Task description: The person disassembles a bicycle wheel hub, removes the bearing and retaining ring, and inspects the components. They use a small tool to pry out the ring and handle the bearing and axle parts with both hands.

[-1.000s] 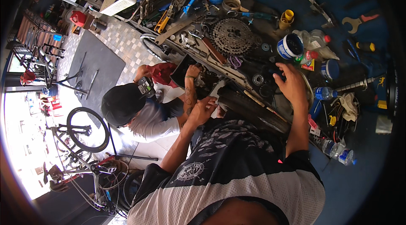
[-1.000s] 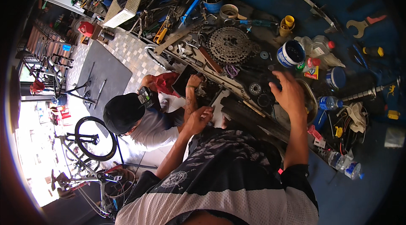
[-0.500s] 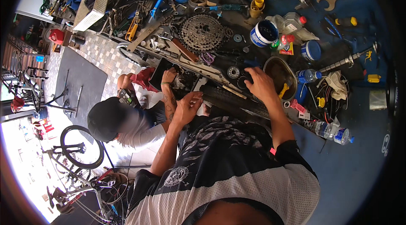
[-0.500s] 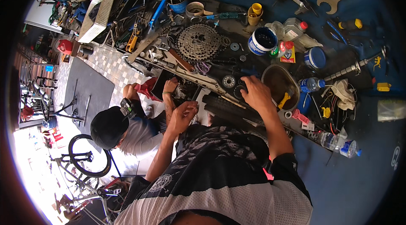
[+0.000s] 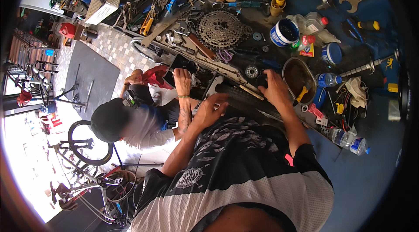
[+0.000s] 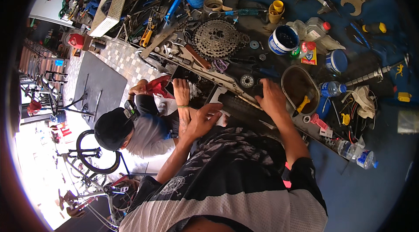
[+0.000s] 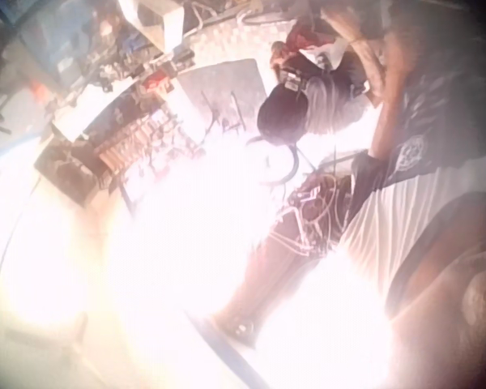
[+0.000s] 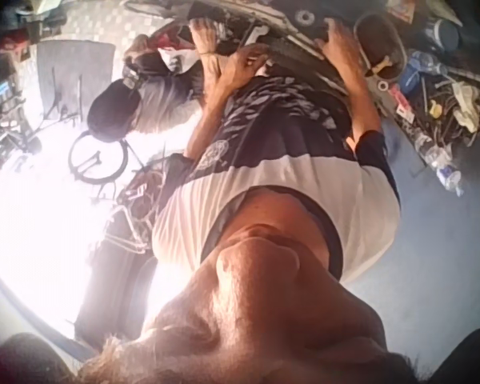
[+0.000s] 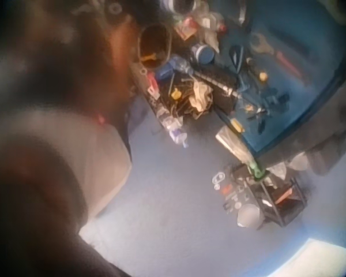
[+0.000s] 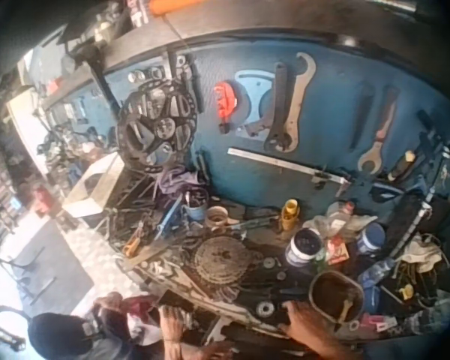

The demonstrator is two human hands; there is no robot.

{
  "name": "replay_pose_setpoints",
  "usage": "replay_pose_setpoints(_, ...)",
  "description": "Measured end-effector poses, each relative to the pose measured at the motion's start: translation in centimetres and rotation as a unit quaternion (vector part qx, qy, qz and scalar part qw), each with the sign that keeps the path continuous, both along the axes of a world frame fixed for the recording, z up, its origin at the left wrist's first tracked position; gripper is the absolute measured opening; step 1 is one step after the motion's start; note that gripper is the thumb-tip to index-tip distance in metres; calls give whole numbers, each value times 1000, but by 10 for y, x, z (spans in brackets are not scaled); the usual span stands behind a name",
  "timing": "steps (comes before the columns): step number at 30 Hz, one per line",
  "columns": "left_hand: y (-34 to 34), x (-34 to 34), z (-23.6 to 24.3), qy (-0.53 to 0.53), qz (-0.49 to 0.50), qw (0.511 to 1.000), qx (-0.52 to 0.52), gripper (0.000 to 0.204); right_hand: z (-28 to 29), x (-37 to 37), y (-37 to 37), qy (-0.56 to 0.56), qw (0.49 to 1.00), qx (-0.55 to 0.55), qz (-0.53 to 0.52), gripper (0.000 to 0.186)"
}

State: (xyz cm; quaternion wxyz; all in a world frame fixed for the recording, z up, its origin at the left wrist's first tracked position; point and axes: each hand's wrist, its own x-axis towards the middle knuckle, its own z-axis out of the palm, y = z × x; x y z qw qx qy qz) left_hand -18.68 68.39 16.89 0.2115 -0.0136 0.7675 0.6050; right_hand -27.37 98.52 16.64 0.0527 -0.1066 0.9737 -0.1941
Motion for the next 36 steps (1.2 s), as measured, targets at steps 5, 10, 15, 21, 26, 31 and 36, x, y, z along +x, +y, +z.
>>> replay_pose_setpoints(5,0,2,7,-5,1,1000,-12,34,9,-24,13,-87,993,-80,-20,35)
replay_pose_setpoints(10,-3,4,10,14,14,1000,16,35,19,-40,26,-155,970,-187,29,25)
replay_pose_setpoints(15,-7,-1,10,-9,3,1000,-10,35,15,-43,24,-105,985,-122,58,26)
replay_pose_setpoints(21,-7,-3,1,20,10,999,-23,34,28,-49,7,-83,987,-127,49,57)
replay_pose_setpoints(26,-4,-7,4,19,11,1000,-18,34,32,-45,-20,-30,992,3,119,82)
replay_pose_setpoints(31,-3,-9,9,43,19,999,-17,35,18,-53,-22,-14,993,-4,116,70)
replay_pose_setpoints(36,-5,-9,11,43,22,998,-25,38,35,-63,-31,29,987,-106,114,61)
